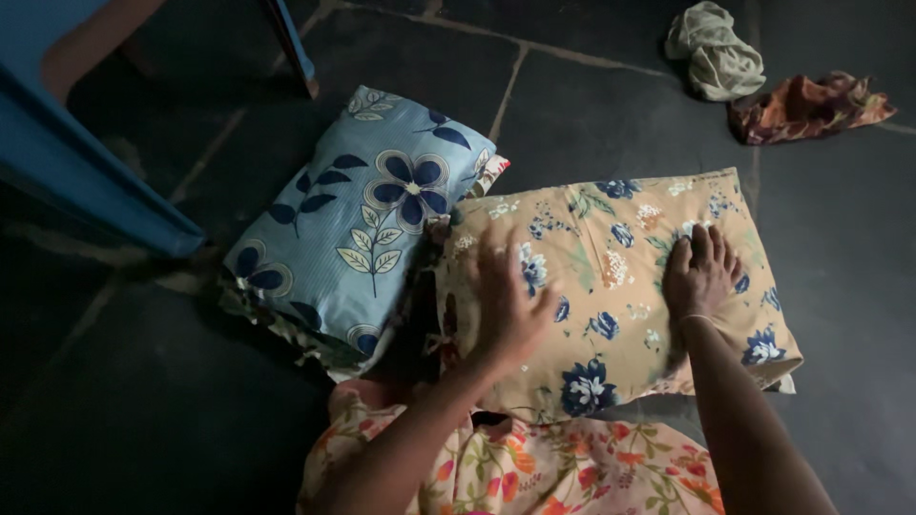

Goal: The person folds a floral pillowcase on the floor, smoothing it out and tucking in the edges. They then pick up a second pillowcase with a different floral pattern and place it on top of the first one.

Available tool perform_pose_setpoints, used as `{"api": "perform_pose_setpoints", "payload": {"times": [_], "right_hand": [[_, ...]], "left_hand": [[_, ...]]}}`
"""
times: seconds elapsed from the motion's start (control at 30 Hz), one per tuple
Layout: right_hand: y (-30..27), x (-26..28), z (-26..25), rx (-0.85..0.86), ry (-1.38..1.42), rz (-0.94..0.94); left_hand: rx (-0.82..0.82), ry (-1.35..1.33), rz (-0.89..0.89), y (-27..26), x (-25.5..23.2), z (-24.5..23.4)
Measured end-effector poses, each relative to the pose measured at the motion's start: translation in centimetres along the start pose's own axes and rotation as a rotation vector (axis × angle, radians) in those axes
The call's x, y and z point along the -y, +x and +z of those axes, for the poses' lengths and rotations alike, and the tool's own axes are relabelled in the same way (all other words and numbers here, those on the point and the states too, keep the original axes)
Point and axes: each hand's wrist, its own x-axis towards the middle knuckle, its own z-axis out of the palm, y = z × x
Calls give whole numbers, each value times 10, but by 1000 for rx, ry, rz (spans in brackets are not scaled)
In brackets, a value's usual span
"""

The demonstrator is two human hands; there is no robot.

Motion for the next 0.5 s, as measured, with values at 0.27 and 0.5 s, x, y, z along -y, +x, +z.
{"api": "perform_pose_setpoints", "payload": {"times": [0.27,0.5], "right_hand": [[1,7,-3,9,5,13],[-5,26,-19,162,-66,92]], "left_hand": [[444,384,-222,12,35,34],[258,382,-321,-12,70,37]]}}
